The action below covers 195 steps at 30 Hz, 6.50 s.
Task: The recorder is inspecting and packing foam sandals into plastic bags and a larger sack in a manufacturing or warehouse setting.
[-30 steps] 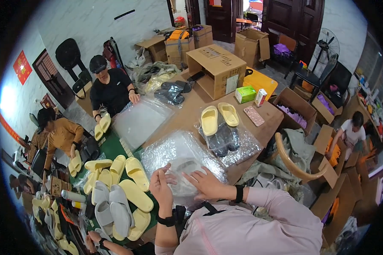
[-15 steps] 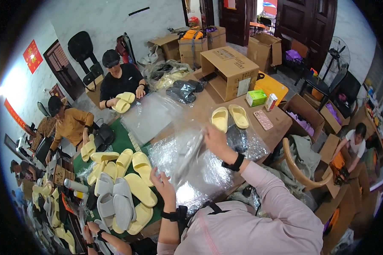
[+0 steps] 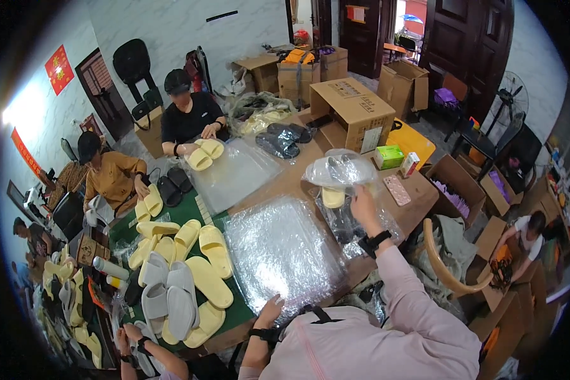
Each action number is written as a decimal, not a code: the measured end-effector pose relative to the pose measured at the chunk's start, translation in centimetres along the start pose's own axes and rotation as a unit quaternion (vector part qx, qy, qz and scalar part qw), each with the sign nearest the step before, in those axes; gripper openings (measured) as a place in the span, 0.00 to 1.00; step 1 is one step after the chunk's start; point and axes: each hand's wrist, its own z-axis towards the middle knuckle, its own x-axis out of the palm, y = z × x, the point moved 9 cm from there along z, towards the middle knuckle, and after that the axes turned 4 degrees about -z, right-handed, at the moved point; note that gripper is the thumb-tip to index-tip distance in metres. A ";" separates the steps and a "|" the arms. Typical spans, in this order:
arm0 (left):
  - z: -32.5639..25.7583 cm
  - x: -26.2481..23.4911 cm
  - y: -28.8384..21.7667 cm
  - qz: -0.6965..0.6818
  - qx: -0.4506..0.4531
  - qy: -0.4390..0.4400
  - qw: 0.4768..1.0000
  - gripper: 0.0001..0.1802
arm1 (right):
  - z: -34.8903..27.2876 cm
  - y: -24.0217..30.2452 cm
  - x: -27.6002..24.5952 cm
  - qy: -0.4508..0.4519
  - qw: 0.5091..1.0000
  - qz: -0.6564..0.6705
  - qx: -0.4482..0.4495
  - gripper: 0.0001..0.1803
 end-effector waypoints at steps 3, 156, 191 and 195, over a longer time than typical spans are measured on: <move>-1.1 -0.1 -1.0 -0.034 -0.024 0.011 0.999 0.29 | -3.2 2.6 1.8 0.092 0.994 -0.005 -0.056 0.17; -13.0 -10.8 -23.0 -0.622 0.322 -0.143 0.699 0.14 | -20.2 13.0 5.7 0.283 0.898 0.319 0.103 0.17; 1.2 2.0 -0.6 0.158 0.098 -0.049 0.981 0.12 | -19.2 3.0 9.4 0.329 0.943 -0.037 -0.029 0.28; -0.7 3.4 -3.3 0.399 0.104 -0.040 0.910 0.16 | -25.7 5.9 13.0 0.525 0.847 0.015 -0.083 0.21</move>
